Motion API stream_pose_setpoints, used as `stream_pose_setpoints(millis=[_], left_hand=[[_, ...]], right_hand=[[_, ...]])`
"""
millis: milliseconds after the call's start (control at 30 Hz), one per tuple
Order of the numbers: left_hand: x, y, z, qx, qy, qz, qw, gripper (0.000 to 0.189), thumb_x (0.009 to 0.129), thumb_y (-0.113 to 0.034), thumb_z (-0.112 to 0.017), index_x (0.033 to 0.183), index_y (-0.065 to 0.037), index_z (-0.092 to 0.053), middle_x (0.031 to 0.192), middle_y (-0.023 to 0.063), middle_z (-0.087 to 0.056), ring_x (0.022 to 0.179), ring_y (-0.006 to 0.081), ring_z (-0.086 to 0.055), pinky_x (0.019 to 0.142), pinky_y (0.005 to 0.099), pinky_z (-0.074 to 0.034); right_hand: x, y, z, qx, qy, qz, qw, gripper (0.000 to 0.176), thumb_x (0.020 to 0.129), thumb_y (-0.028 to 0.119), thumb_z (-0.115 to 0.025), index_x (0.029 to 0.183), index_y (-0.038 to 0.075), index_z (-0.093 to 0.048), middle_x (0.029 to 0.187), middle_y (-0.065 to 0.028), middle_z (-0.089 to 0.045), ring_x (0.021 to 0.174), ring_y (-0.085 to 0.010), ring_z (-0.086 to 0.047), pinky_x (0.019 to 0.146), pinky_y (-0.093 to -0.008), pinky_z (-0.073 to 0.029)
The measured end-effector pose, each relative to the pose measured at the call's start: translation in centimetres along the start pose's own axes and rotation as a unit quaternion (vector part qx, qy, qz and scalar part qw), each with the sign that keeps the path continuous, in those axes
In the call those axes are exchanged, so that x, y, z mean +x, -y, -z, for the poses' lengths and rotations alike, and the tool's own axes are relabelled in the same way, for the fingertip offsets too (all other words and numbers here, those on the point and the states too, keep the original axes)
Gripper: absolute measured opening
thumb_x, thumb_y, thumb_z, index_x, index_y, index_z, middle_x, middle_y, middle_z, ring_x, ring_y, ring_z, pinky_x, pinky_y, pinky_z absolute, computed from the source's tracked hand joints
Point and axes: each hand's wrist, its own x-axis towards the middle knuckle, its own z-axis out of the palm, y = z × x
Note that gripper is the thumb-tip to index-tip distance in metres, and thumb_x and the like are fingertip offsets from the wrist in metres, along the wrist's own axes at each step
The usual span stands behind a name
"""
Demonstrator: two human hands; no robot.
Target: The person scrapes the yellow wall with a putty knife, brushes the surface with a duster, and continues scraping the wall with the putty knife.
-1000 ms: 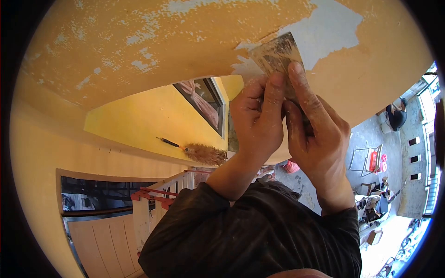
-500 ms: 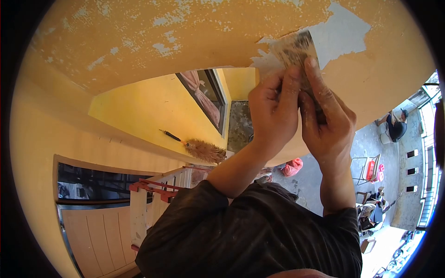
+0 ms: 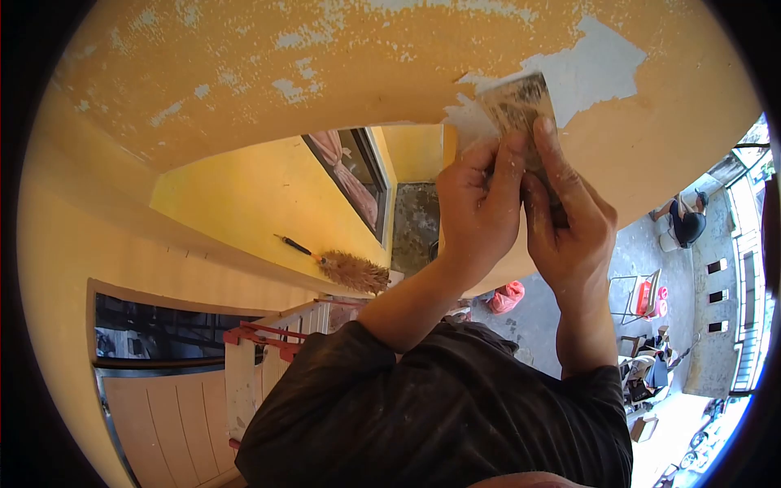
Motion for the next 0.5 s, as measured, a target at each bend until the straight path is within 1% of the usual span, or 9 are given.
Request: stream_pose_setpoints(millis=[67, 133, 167, 233, 300, 367, 433, 500], left_hand=[[0.20, -0.07, -0.04, 0.007, 0.000, 0.010, 1.000, 0.028, 0.097, -0.019, -0.055, 0.077, 0.000, -0.060, 0.063, -0.0047, -0.052, 0.059, 0.0004, -0.042, 0.048, 0.0196, -0.033], [0.51, -0.44, -0.02, 0.010, -0.003, -0.025, 1.000, 0.027, 0.097, -0.018, -0.054, 0.078, 0.000, -0.060, 0.063, -0.0046, -0.053, 0.058, 0.0005, -0.042, 0.048, 0.0194, -0.033], [0.22, -0.24, -0.08, 0.010, -0.004, -0.020, 1.000, 0.027, 0.097, -0.018, -0.054, 0.078, 0.000, -0.060, 0.063, -0.0046, -0.053, 0.058, 0.0005, -0.042, 0.048, 0.0194, -0.033], [0.17, 0.07, -0.36, -0.044, -0.021, 0.001, 0.999, 0.028, 0.096, -0.025, -0.057, 0.077, -0.005, -0.060, 0.058, -0.0060, -0.049, 0.049, -0.0005, -0.038, 0.043, 0.0172, -0.026], [0.21, 0.06, -0.41, -0.029, -0.023, -0.004, 0.999, 0.028, 0.096, -0.025, -0.057, 0.077, -0.005, -0.060, 0.058, -0.0060, -0.049, 0.049, -0.0005, -0.038, 0.043, 0.0172, -0.026], [0.17, 0.14, -0.30, -0.017, -0.029, -0.004, 0.999, 0.029, 0.096, -0.026, -0.057, 0.076, -0.005, -0.060, 0.058, -0.0061, -0.050, 0.049, -0.0006, -0.038, 0.043, 0.0172, -0.026], [0.41, 0.12, -0.05, -0.032, -0.004, -0.005, 0.999, 0.028, 0.097, -0.018, -0.055, 0.078, 0.001, -0.061, 0.063, -0.0036, -0.053, 0.059, 0.0004, -0.042, 0.048, 0.0185, -0.032], [0.18, 0.18, -0.22, -0.022, -0.014, -0.006, 1.000, 0.028, 0.097, -0.018, -0.055, 0.078, 0.001, -0.061, 0.063, -0.0035, -0.053, 0.059, 0.0004, -0.042, 0.048, 0.0185, -0.032]], right_hand=[[0.18, 0.23, -0.04, 0.014, 0.004, -0.015, 1.000, 0.052, 0.077, -0.006, -0.064, 0.126, 0.008, -0.058, 0.069, -0.0130, -0.062, 0.057, -0.0233, -0.061, 0.056, -0.0325, -0.049], [0.07, 0.41, -0.04, 0.028, 0.016, -0.037, 0.999, 0.051, 0.077, -0.007, -0.064, 0.126, 0.008, -0.059, 0.069, -0.0131, -0.062, 0.057, -0.0233, -0.061, 0.056, -0.0325, -0.049], [0.12, 0.41, -0.10, 0.033, 0.013, -0.038, 0.999, 0.051, 0.077, -0.007, -0.064, 0.126, 0.008, -0.059, 0.069, -0.0133, -0.062, 0.057, -0.0234, -0.061, 0.056, -0.0326, -0.049], [0.32, 0.34, -0.02, 0.039, 0.007, -0.035, 0.999, 0.051, 0.077, -0.007, -0.064, 0.125, 0.008, -0.060, 0.069, -0.0134, -0.062, 0.057, -0.0235, -0.061, 0.057, -0.0326, -0.049], [0.19, 0.38, 0.23, -0.001, 0.015, -0.013, 1.000, 0.050, 0.077, -0.007, -0.064, 0.124, 0.008, -0.060, 0.071, -0.0137, -0.063, 0.058, -0.0234, -0.062, 0.057, -0.0323, -0.050], [0.59, 0.19, -0.06, 0.019, 0.013, -0.013, 1.000, 0.050, 0.077, -0.008, -0.064, 0.124, 0.007, -0.060, 0.072, -0.0140, -0.064, 0.059, -0.0234, -0.063, 0.057, -0.0318, -0.050], [0.52, 0.10, -0.06, 0.039, 0.012, -0.014, 0.999, 0.050, 0.077, -0.008, -0.064, 0.124, 0.007, -0.060, 0.074, -0.0143, -0.065, 0.060, -0.0234, -0.063, 0.057, -0.0313, -0.050], [0.35, -0.04, -0.10, 0.016, -0.004, 0.014, 1.000, 0.049, 0.077, -0.008, -0.064, 0.124, 0.006, -0.060, 0.076, -0.0148, -0.066, 0.062, -0.0237, -0.065, 0.058, -0.0306, -0.051]])
